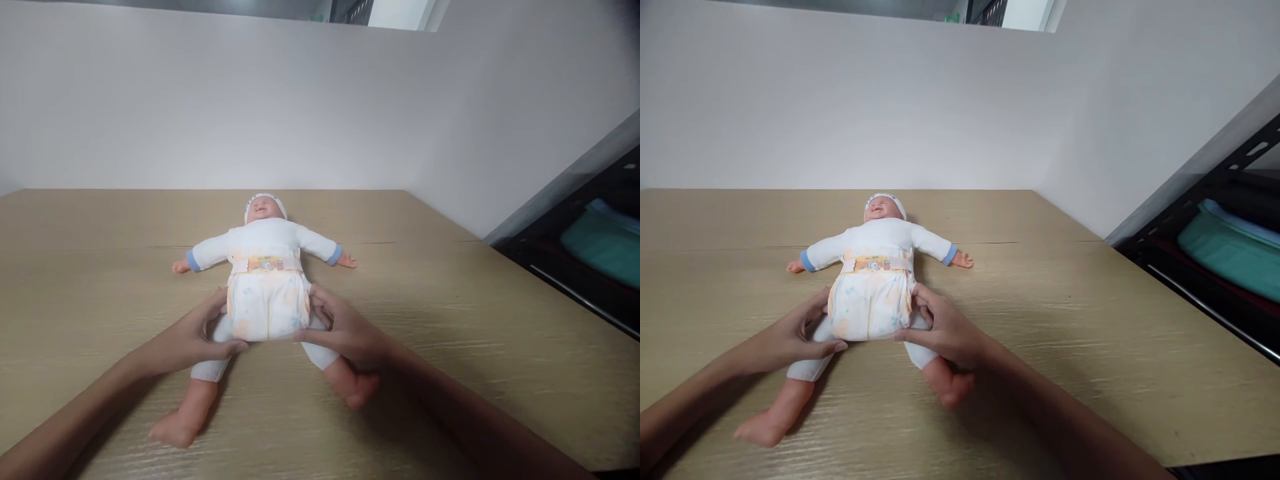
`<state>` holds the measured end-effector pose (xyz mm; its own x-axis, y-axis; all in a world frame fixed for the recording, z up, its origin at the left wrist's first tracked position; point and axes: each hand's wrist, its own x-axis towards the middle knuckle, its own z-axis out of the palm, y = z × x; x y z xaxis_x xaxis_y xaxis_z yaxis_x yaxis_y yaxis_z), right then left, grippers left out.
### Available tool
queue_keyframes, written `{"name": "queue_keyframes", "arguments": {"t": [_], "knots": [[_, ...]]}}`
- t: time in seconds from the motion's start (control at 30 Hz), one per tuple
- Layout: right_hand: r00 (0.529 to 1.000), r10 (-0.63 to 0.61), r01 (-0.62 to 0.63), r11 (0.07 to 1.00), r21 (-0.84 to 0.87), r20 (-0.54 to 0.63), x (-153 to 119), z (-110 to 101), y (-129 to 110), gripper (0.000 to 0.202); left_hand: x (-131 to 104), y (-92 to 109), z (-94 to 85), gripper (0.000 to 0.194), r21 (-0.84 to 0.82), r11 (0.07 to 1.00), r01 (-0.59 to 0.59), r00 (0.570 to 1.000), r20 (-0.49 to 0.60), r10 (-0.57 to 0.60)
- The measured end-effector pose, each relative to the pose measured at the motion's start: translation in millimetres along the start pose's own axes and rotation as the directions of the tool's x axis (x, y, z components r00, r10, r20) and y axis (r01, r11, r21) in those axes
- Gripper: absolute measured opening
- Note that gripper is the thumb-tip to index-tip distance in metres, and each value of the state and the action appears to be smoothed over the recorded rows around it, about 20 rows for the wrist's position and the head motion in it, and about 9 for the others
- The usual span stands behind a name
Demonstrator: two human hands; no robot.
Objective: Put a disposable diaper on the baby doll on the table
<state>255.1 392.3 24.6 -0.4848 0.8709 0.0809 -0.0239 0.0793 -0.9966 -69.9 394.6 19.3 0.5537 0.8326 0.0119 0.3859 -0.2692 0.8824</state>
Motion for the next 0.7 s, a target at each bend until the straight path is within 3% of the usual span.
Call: {"name": "queue_keyframes", "arguments": {"t": [0.13, 0.43, 0.7], "knots": [[0.996, 0.012, -0.012, 1.0, 0.0, 0.084, 2, -4, 3, 0.06, 0, -1, -1.7, 0.089, 0.026, 0.999, -0.031, 0.999, 0.013, 0.03], [0.995, 0.002, -0.001, 1.0, -0.009, 0.103, 3, -8, 8, 0.06, -4, -7, -6.0, 0.089, 0.126, 0.988, -0.091, 0.995, 0.047, 0.085], [0.993, -0.008, 0.004, 1.0, 0.03, 0.119, 1, -9, 12, 0.073, -2, -2, -6.7, 0.086, 0.008, 0.998, -0.06, 0.996, 0.063, 0.06]]}}
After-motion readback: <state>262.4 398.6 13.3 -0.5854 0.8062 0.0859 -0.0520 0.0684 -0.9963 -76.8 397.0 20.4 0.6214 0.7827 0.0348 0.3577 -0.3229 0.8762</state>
